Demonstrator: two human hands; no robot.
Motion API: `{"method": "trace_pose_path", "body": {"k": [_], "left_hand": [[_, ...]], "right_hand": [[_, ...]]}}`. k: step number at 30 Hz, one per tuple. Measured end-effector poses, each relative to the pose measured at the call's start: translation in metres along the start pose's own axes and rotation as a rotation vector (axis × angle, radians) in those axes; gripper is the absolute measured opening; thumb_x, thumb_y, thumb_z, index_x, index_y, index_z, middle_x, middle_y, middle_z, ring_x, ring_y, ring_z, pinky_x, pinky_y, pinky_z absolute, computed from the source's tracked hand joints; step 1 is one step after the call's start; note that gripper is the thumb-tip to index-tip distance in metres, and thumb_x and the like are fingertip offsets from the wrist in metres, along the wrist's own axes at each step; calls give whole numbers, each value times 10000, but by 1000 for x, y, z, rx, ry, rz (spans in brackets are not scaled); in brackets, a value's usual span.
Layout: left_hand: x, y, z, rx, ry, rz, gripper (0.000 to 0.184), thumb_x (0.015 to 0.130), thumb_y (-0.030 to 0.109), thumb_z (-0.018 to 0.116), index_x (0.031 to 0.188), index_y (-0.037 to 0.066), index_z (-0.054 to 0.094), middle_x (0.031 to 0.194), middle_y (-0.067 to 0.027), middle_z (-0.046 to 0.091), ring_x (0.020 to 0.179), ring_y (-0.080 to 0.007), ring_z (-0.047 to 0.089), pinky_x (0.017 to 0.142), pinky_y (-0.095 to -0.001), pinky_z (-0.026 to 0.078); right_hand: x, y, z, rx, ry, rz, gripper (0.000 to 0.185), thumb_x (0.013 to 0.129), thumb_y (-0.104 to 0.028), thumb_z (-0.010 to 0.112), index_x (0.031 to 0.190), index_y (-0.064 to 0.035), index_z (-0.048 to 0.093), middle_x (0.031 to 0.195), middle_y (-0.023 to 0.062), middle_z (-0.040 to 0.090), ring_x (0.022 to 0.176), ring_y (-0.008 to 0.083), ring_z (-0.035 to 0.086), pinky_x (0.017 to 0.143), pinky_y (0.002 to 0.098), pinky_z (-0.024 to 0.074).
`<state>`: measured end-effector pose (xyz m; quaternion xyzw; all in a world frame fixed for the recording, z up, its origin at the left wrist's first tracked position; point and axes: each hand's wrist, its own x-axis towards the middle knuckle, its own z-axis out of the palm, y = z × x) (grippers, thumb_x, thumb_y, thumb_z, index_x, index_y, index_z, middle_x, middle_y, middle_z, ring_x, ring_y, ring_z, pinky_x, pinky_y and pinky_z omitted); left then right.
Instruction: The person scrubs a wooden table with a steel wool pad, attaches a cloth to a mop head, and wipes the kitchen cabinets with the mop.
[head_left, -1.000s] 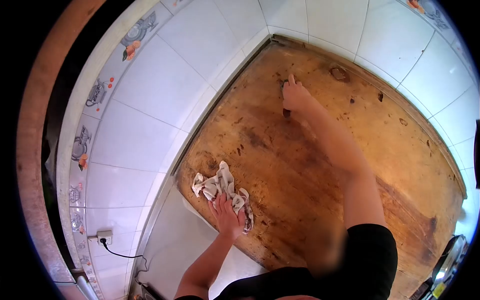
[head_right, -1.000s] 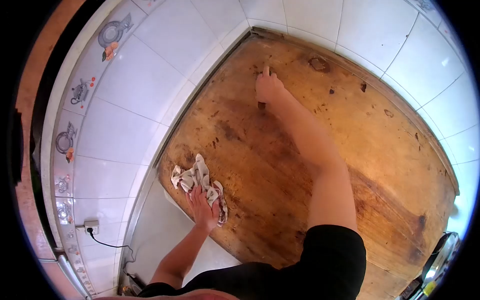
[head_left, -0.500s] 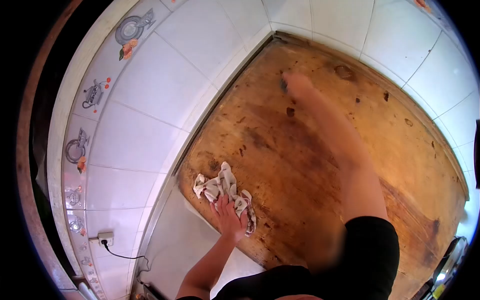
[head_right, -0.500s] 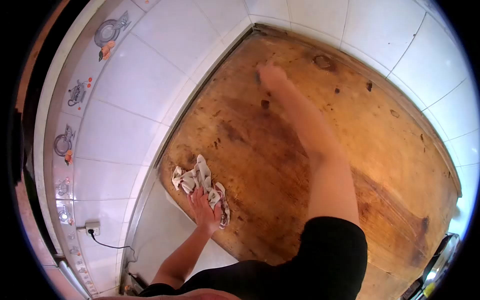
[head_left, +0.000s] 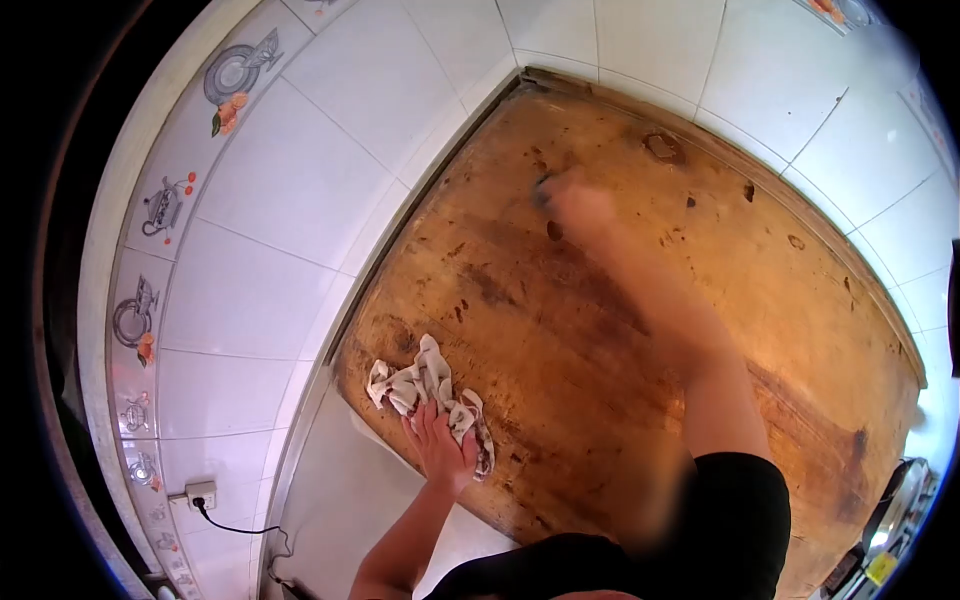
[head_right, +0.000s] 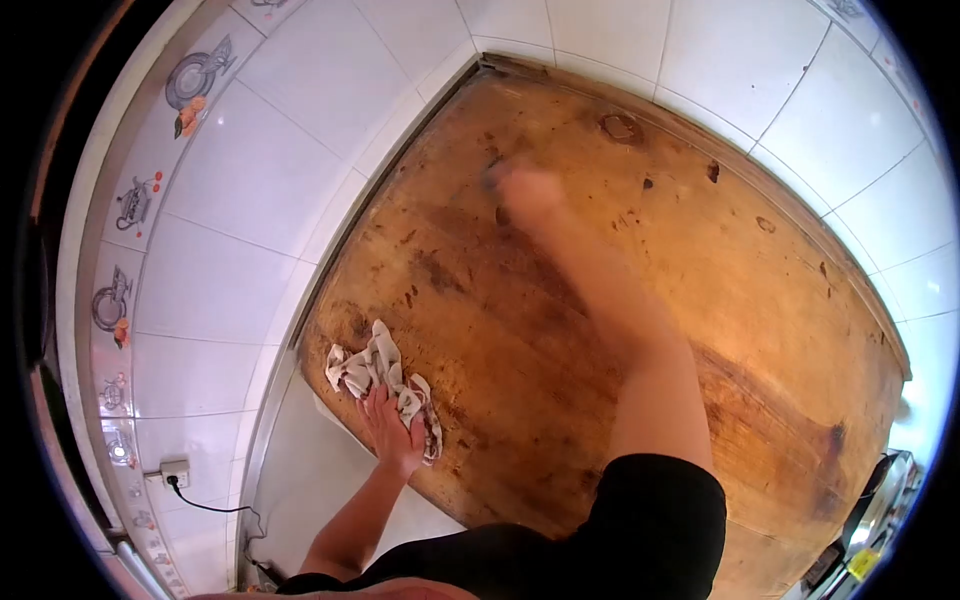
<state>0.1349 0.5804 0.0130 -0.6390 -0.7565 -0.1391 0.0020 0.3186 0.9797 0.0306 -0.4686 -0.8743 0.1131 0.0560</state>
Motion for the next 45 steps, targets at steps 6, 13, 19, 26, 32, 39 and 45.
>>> {"method": "trace_pose_path", "body": {"k": [6,13,19,26,32,39,45], "left_hand": [[0,1,0,9,6,-9,459,802,266,579,1134,-10,423,1318,-233,390,1290,-412,294,1092,-612,70],[-3,3,1,10,10,1,475,810,280,577,1153,-10,421,1330,-224,390,1292,-405,295,1093,-614,76],[-6,-3,1,33,17,15,479,817,282,574,1161,-9,412,1332,-230,386,1285,-411,299,1088,-620,80],[0,1,4,27,15,19,469,834,287,569,1159,-17,421,1333,-242,385,1285,-416,295,1084,-619,78],[-4,3,-1,23,19,18,459,840,277,568,1157,-23,426,1335,-233,386,1291,-400,296,1088,-609,90],[-2,-4,1,29,28,28,459,830,255,578,1157,-25,420,1338,-219,390,1303,-396,287,1092,-607,92],[-5,-2,0,13,0,-11,454,822,247,597,1158,-16,441,1360,-227,380,1313,-387,282,1101,-600,73]], "right_hand": [[34,-1,11,14,96,226,275,862,-183,541,1114,-90,600,1042,136,609,890,281,643,711,427,533],[-35,21,-68,58,-95,234,262,868,-196,541,1101,-131,643,1076,137,627,984,235,618,824,368,510],[-66,-23,35,-282,382,-74,209,865,-166,506,955,-50,654,910,180,652,875,282,635,748,403,514],[-83,113,-27,-140,293,406,180,786,-101,616,961,-65,635,942,143,638,846,272,605,738,396,500],[-144,-84,29,44,268,-246,216,782,-84,545,975,-65,640,911,167,632,874,313,604,765,409,498],[-167,104,49,503,303,257,239,760,-111,627,984,-28,622,921,174,597,877,350,556,732,442,484],[-233,-89,44,153,400,-328,204,792,-23,564,986,-23,626,1007,211,544,895,332,535,798,406,468]]}}
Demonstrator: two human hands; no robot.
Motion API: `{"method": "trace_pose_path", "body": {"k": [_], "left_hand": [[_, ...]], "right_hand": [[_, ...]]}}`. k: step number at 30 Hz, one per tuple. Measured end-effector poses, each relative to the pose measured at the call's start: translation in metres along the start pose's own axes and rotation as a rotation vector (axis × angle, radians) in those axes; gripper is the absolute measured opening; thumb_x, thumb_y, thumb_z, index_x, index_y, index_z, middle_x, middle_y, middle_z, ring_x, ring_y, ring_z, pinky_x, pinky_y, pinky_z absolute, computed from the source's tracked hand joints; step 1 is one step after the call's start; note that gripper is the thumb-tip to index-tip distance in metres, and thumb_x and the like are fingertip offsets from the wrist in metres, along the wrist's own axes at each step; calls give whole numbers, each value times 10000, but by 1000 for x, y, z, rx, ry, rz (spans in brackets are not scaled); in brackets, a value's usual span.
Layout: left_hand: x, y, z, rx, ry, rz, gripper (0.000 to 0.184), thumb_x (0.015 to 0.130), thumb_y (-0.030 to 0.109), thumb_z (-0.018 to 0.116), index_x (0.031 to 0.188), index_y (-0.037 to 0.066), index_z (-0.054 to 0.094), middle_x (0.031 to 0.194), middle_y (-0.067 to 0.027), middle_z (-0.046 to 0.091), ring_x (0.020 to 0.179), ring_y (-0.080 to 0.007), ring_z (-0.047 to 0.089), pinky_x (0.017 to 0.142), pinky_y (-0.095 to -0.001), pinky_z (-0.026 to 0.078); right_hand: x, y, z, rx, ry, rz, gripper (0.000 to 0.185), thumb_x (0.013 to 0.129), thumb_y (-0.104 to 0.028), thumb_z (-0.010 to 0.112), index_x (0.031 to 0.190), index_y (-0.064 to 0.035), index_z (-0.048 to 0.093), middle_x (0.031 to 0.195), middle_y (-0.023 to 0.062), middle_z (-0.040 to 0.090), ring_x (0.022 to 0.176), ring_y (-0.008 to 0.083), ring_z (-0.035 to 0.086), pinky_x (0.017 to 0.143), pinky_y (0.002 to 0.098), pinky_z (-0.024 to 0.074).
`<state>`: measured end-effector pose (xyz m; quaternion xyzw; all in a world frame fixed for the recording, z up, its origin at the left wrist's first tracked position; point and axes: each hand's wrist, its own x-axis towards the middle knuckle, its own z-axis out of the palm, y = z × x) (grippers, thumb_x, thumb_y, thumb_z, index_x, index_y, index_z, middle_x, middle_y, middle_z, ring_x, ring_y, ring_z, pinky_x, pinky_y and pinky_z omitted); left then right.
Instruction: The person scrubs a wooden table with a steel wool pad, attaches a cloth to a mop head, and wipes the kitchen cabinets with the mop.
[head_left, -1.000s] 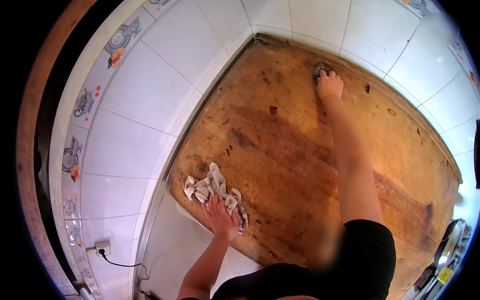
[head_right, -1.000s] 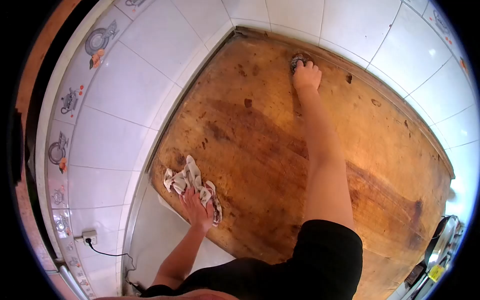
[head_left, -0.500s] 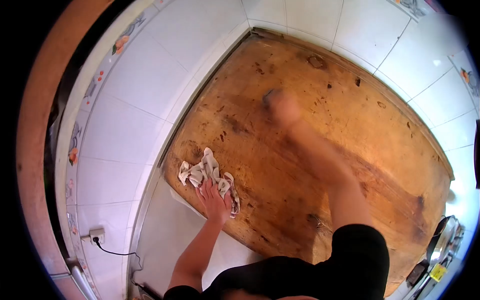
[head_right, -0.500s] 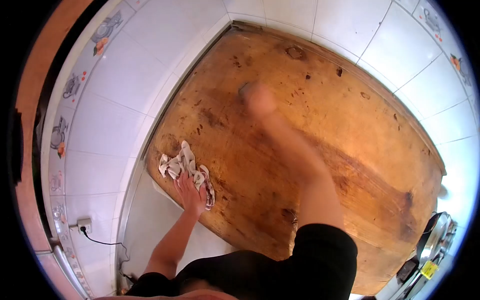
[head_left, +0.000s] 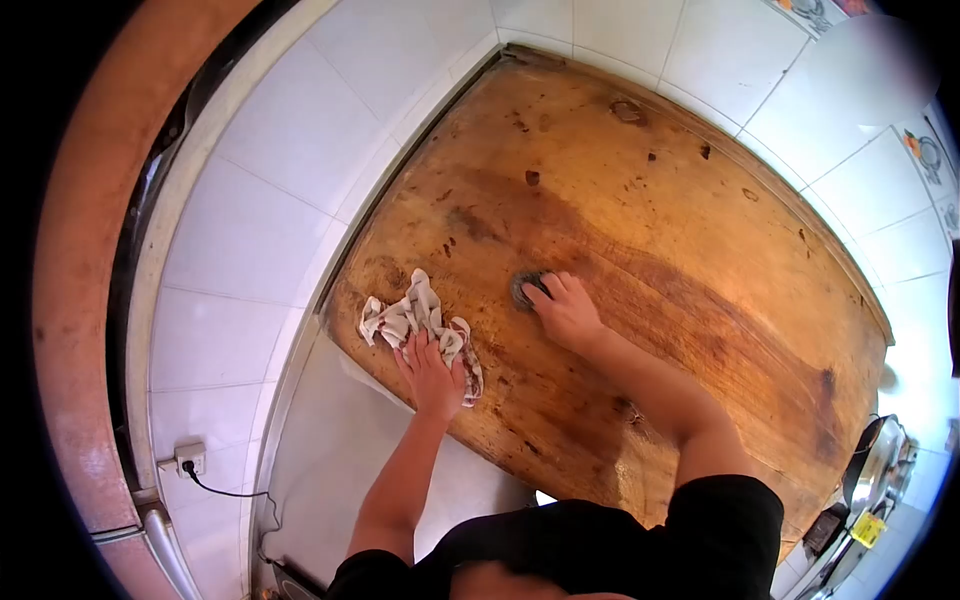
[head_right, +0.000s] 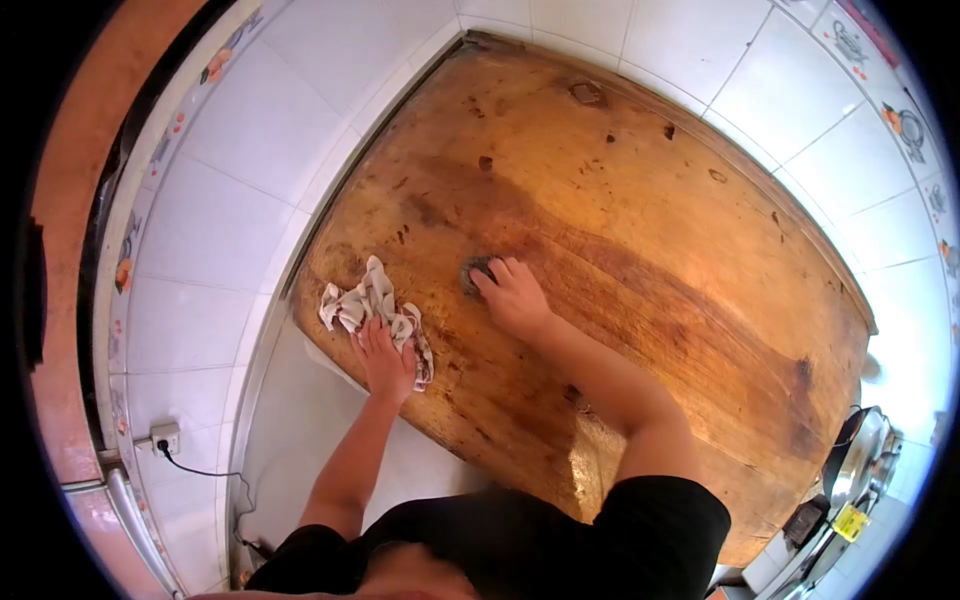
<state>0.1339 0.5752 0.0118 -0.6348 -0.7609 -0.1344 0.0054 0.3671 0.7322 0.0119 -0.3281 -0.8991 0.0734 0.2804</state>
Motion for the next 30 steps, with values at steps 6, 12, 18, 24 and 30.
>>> {"method": "trace_pose_path", "body": {"k": [6,12,18,24,30], "left_hand": [[0,1,2,57,23,25,439,841,259,576,1151,-25,449,1360,-226,379,1307,-386,291,1098,-596,90],[-32,5,-7,67,-78,100,534,809,287,619,1186,-51,449,1310,-241,416,1278,-399,327,1086,-604,131],[-89,10,-19,-34,-154,108,533,783,284,646,1157,-50,467,1292,-236,424,1278,-400,333,1100,-601,121],[-94,7,-18,-39,-190,99,516,774,277,646,1144,-27,456,1265,-215,433,1244,-388,355,1074,-596,201],[-153,-12,-50,-1017,16,-702,469,856,232,564,1234,-15,436,1168,-211,508,1050,-352,508,934,-459,402]], "right_hand": [[15,173,-20,-223,-16,694,218,815,-44,519,1016,-49,602,975,183,596,860,330,571,729,427,478],[80,-18,25,-2,-197,-29,163,774,-166,554,871,-81,654,875,133,640,878,281,603,791,506,465],[214,122,75,-325,-64,340,237,826,-155,568,1048,-88,617,1014,127,630,852,280,610,686,398,485],[208,-125,166,4,-213,-375,241,800,-165,593,1006,-50,647,969,152,637,876,299,618,784,460,489],[207,0,101,-323,-483,46,202,828,-164,618,1016,-95,647,988,81,638,953,226,600,887,380,451]]}}
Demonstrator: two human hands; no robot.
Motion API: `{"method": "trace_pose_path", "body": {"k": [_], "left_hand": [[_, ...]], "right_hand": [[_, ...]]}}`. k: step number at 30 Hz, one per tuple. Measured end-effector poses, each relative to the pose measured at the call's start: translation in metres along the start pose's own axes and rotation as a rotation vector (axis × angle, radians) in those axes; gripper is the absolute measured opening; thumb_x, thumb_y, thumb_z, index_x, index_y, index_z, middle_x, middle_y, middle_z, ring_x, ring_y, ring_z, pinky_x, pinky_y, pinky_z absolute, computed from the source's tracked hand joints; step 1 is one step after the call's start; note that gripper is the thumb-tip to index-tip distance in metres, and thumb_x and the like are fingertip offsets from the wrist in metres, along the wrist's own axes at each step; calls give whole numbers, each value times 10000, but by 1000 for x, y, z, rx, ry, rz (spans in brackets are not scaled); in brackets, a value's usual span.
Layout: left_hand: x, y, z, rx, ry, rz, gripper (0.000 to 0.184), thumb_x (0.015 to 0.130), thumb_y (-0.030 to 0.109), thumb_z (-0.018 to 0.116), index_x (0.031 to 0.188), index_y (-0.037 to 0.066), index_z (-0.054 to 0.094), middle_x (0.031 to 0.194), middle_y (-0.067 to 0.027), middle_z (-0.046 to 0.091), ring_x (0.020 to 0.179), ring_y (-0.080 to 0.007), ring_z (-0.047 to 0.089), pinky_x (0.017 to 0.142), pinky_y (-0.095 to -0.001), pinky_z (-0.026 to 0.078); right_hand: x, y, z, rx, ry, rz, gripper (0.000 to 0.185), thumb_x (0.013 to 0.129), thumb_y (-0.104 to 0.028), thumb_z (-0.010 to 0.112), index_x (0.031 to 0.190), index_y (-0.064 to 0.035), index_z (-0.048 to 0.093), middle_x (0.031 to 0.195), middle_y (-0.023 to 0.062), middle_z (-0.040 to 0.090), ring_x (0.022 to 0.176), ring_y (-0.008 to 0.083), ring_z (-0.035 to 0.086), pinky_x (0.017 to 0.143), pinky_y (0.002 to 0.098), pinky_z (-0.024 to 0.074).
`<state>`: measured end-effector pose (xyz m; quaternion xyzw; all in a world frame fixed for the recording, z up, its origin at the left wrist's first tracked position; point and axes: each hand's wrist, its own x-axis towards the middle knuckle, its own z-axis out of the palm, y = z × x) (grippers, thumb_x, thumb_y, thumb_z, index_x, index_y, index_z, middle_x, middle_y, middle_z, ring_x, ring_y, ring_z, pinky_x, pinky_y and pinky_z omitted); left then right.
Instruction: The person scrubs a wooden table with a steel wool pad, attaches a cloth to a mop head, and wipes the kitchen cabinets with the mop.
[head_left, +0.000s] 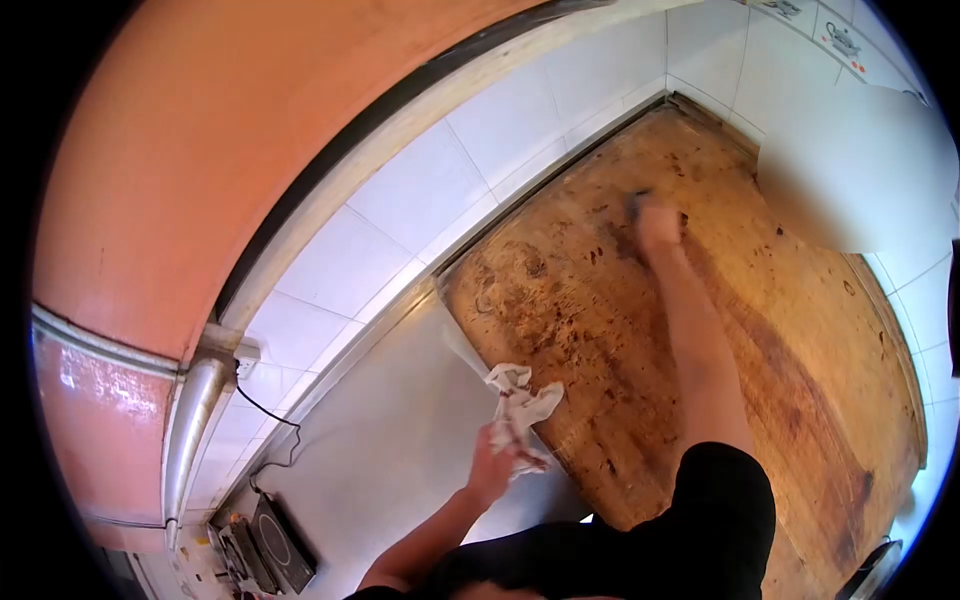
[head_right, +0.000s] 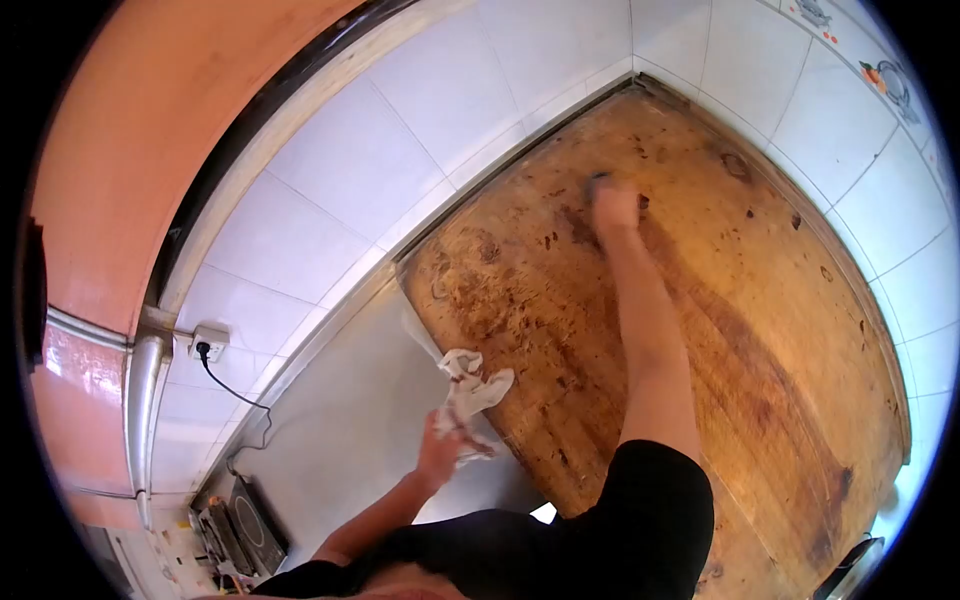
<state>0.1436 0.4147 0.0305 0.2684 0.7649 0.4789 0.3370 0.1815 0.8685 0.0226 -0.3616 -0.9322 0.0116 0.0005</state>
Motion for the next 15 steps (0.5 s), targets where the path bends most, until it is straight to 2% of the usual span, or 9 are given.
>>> {"method": "trace_pose_path", "body": {"k": [1,3,4,5,6,8,11,12,15], "left_hand": [[-15,-2,-13,-336,60,-270,470,871,243,543,1256,-3,436,1150,-199,528,1016,-338,535,906,-449,426],[-17,-29,-50,-553,135,-258,517,888,316,474,1328,48,426,1162,-163,566,991,-315,586,867,-451,478],[-20,-4,-51,-851,99,-240,544,889,356,444,1346,62,422,1203,-167,557,1037,-335,577,881,-463,482],[-24,22,-53,-1145,71,-228,573,889,396,414,1364,76,418,1244,-171,549,1082,-355,569,894,-476,487],[-28,22,-61,-1145,-26,-198,587,899,433,380,1372,86,409,1281,-167,524,1126,-360,542,920,-496,468],[-28,13,-82,-1133,-216,-104,622,919,507,311,1388,106,391,1357,-158,475,1214,-370,488,970,-537,431],[-45,8,-105,-1227,-423,-35,630,917,518,301,1397,119,382,1398,-167,428,1256,-393,433,997,-594,378],[-56,7,-106,-1301,-421,-7,636,920,528,308,1432,152,325,1450,-196,345,1305,-438,350,1011,-622,343],[-71,37,-92,-1279,-325,71,646,885,530,391,1403,145,379,1412,-216,387,1241,-455,425,839,-602,494]], "right_hand": [[-6,-9,8,-36,57,-7,193,829,-146,607,1012,-103,652,994,70,639,942,216,602,863,371,457],[-29,-13,10,-130,172,-5,189,832,-109,583,1003,-121,661,1006,50,640,920,195,604,814,354,467],[-89,-80,-78,-47,70,-99,244,821,-84,568,1051,-121,640,1078,89,619,1000,235,582,842,397,465],[-85,-105,3,91,151,-183,283,804,-77,576,1078,-127,628,1104,108,604,1021,261,568,859,411,459],[-81,-130,81,220,222,-277,325,788,-70,585,1105,-133,615,1130,127,589,1043,287,555,875,426,454],[-137,-135,29,393,354,-570,327,772,-55,589,1087,-134,626,1120,135,589,1033,297,556,877,424,453],[-108,-14,-35,155,2,132,266,808,-9,592,1059,-84,638,1070,127,607,970,240,567,859,400,453],[-89,20,-31,122,77,235,266,812,-11,583,1065,-79,630,1083,129,605,979,248,565,858,402,455],[-31,-20,-17,140,201,139,267,824,-17,557,1082,-63,606,1122,136,600,1006,274,559,854,409,460]]}}
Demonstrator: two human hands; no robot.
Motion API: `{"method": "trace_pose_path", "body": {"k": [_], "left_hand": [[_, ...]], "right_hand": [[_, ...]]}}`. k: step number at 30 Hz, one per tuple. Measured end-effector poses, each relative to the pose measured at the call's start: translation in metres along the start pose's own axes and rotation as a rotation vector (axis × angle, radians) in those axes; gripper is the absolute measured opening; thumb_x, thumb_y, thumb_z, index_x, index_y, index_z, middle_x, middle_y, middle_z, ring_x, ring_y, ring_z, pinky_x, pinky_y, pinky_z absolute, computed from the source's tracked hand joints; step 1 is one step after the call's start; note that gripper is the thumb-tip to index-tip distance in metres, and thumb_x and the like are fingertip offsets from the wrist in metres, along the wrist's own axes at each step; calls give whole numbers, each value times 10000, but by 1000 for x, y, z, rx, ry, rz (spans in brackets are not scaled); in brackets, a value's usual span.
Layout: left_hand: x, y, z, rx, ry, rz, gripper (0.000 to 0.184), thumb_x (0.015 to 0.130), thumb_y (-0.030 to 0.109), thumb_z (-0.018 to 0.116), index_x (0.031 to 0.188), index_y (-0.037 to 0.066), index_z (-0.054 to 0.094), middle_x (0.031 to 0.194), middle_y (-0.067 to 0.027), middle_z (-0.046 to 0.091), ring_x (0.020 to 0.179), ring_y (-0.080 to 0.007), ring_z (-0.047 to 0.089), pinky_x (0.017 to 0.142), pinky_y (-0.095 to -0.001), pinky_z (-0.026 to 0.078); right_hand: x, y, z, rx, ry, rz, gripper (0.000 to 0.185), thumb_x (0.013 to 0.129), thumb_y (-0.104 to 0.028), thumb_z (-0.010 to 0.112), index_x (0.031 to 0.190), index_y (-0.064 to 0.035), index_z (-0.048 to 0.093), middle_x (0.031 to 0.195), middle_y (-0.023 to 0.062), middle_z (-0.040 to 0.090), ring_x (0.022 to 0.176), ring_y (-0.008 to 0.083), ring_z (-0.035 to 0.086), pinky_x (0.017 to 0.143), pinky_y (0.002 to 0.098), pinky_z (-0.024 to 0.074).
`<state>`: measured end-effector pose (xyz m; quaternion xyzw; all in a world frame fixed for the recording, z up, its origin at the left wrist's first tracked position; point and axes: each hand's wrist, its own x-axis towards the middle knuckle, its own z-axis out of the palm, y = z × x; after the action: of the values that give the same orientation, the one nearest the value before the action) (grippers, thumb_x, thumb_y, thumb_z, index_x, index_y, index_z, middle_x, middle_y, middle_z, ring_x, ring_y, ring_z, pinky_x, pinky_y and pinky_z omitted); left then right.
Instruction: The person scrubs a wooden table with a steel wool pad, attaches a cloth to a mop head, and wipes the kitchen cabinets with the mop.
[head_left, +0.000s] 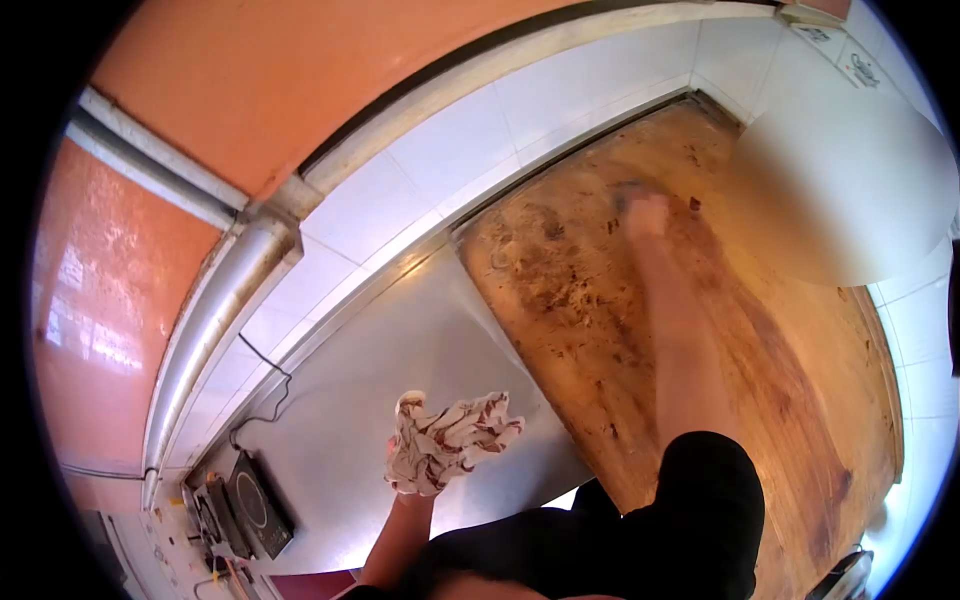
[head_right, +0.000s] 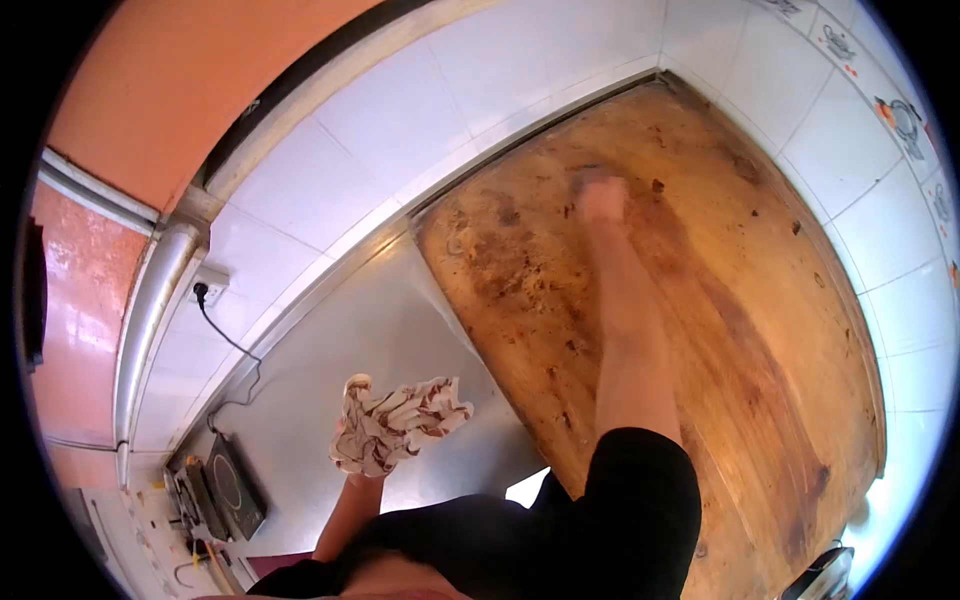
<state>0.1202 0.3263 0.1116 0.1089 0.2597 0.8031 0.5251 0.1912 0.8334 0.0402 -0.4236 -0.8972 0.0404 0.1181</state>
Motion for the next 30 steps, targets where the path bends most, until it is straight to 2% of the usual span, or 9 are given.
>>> {"method": "trace_pose_path", "body": {"k": [3,6,9,10,12,15,18,23,30], "left_hand": [[-22,-8,-13,-75,61,-5,626,885,494,427,1411,160,365,1403,-220,399,1252,-451,414,854,-598,489],[-24,-4,0,-79,38,-17,621,890,477,429,1409,142,364,1395,-216,409,1250,-437,423,859,-600,486],[-16,4,3,-59,15,3,617,894,465,431,1407,128,364,1389,-213,416,1249,-426,430,864,-601,483],[-15,4,3,-57,14,15,617,894,464,431,1407,127,364,1388,-213,417,1248,-425,430,866,-600,483],[-17,2,2,-50,34,39,617,895,463,430,1406,124,364,1387,-212,419,1248,-422,432,869,-598,481],[-21,-7,-1,-54,58,73,616,896,461,430,1405,120,364,1385,-211,421,1246,-419,434,873,-595,480],[-25,-11,-4,-77,81,96,615,897,459,429,1404,116,364,1383,-210,423,1245,-415,437,878,-592,478],[-25,-4,0,-100,30,67,614,899,455,429,1402,109,365,1380,-209,427,1243,-409,440,885,-586,475],[-31,-8,-9,-110,19,124,613,901,450,428,1400,99,365,1375,-206,433,1240,-401,446,896,-579,471]], "right_hand": [[-51,-156,35,-24,-106,-381,347,807,-10,536,1148,-73,557,1169,132,574,1007,319,553,862,432,465],[-144,-153,52,450,340,-715,293,755,31,544,999,-102,635,962,154,605,920,340,563,828,444,464],[-99,-52,39,308,223,-383,253,851,-35,502,1046,-77,657,1042,148,635,980,308,580,880,421,466],[-57,-31,6,331,-159,-82,218,826,3,510,967,-60,664,990,151,640,932,300,594,852,420,476],[18,-8,73,39,436,-31,236,821,-1,531,1048,29,587,931,191,615,891,325,580,799,456,473],[46,-133,48,238,-149,-154,330,847,-22,524,1175,13,529,1144,186,567,1051,351,522,931,451,433],[-8,-192,88,266,-34,-526,414,842,-27,532,1255,-12,498,1306,175,500,1154,379,480,1021,453,371],[-138,-81,35,261,-364,-679,523,826,-18,590,1326,-76,447,1433,141,372,1326,331,312,1124,432,241],[-328,67,50,354,-194,-487,405,786,-42,575,1189,-77,585,1316,196,491,1171,393,473,1022,450,370]]}}
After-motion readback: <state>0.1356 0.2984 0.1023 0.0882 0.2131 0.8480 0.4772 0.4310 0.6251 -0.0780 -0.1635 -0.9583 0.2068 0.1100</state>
